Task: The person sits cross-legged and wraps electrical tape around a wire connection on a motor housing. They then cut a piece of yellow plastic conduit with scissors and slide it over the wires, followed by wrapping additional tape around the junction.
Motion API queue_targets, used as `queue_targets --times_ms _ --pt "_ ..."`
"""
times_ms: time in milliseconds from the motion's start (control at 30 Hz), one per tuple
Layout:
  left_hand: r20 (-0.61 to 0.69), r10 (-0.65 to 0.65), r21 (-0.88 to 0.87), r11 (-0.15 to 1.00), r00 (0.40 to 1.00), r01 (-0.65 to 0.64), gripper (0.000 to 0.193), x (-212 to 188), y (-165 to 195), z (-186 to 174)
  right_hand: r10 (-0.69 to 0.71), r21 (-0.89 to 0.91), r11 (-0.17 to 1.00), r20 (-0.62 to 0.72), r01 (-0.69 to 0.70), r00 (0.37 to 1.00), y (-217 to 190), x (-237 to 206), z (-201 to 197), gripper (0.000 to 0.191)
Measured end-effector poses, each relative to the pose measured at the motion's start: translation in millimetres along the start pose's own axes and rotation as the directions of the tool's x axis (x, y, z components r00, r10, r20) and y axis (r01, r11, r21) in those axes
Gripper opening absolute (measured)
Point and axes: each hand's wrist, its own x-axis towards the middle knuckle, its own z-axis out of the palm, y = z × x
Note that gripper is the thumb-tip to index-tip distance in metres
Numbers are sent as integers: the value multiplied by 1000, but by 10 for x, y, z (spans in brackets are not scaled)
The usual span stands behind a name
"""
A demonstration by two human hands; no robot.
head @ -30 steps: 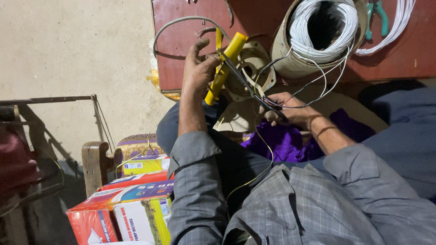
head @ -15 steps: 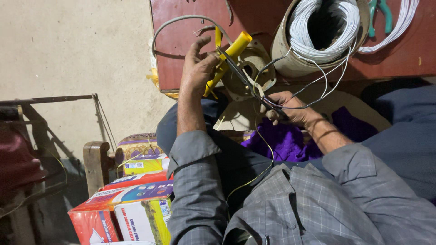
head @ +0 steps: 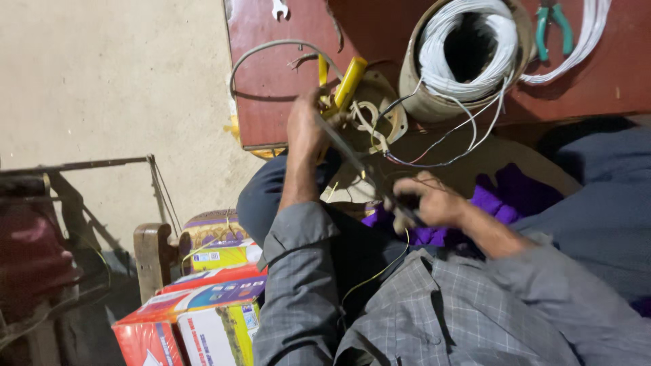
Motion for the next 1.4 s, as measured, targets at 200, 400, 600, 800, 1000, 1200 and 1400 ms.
queue_targets --times_ms 200,400,600,800,1000,1200,1400 --pt "40 -76 42 996 996 74 51 17 255 -37 -156 201 956 -269 213 950 -473 -888 -380 31" --pt "-169 50 -8 999 984 -52 41 366 465 25 110 15 988 -771 -155 627 -315 -1644 -1607 30" --pt "-142 -63 69 995 988 73 53 736 804 53 516 82 589 -804 -804 296 49 -1523 -2562 45" --pt "-207 15 -469 876 978 -112 33 209 774 -174 301 -345 247 -861 -906 410 315 -1379 -2691 77" --pt "63 -180 -968 229 982 104 33 -839 874 -327 200 -376 445 -843 -813 499 518 -1372 -2622 52" --pt "276 -122 -918 -327 953 224 30 -1605 1108 -343 -276 -600 653 -757 -463 592 140 -1404 -1800 16" --pt "125 -60 -936 -337 990 97 33 -1938 1361 -286 -9 129 990 -351 58 936 -712 -1453 -184 27"
